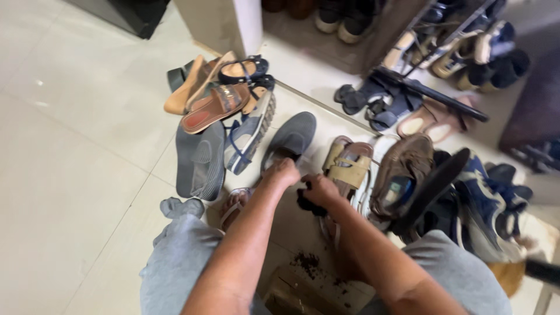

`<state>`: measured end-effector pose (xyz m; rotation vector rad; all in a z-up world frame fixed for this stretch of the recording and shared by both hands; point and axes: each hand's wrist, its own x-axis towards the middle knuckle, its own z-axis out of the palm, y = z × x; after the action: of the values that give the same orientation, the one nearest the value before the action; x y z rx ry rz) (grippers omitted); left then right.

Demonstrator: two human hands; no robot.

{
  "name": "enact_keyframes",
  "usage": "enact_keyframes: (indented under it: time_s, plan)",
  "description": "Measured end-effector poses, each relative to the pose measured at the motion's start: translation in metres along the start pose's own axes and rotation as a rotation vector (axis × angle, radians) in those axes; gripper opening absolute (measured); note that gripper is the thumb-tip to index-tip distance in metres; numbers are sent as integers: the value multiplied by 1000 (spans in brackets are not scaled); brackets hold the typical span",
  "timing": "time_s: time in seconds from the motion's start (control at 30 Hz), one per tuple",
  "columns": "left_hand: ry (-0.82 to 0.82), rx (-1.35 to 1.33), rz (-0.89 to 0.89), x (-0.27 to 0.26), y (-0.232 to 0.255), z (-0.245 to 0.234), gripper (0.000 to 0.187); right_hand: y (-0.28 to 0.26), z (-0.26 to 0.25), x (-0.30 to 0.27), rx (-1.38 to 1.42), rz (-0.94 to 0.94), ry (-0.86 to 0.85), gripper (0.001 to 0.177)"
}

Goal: The person wipes a pair of gray slip-on shoes with a dark cloth, then switches to a blue and white sneaker and continues wiping it with the same cloth. The shoes are handled one at a time and rotated to clean different surfaces.

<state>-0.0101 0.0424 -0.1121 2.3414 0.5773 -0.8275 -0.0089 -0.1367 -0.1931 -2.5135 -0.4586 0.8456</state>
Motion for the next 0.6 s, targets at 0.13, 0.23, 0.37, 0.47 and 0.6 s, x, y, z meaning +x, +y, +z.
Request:
enact_keyframes:
  time_s: [0.13, 0.23, 0.37, 0.47, 0.6]
  plan:
    - [-103, -25, -232, 24, -53, 25, 42, -33, 26, 6, -108, -14, -86, 63]
    - [-25, -78, -173, 36, -85, 50, 42, -44, 40, 24, -86, 21, -176, 85]
    - [37, -241, -225, 47, -100, 72, 42, -38, 76, 53, -30, 26, -290, 119]
    - [87, -317, -235, 50, -105, 79, 43, -36, 98, 68, -39, 53, -361, 125]
    - [73, -344, -285, 58, -117, 83, 46, -43, 98, 62, -40, 77, -391, 92]
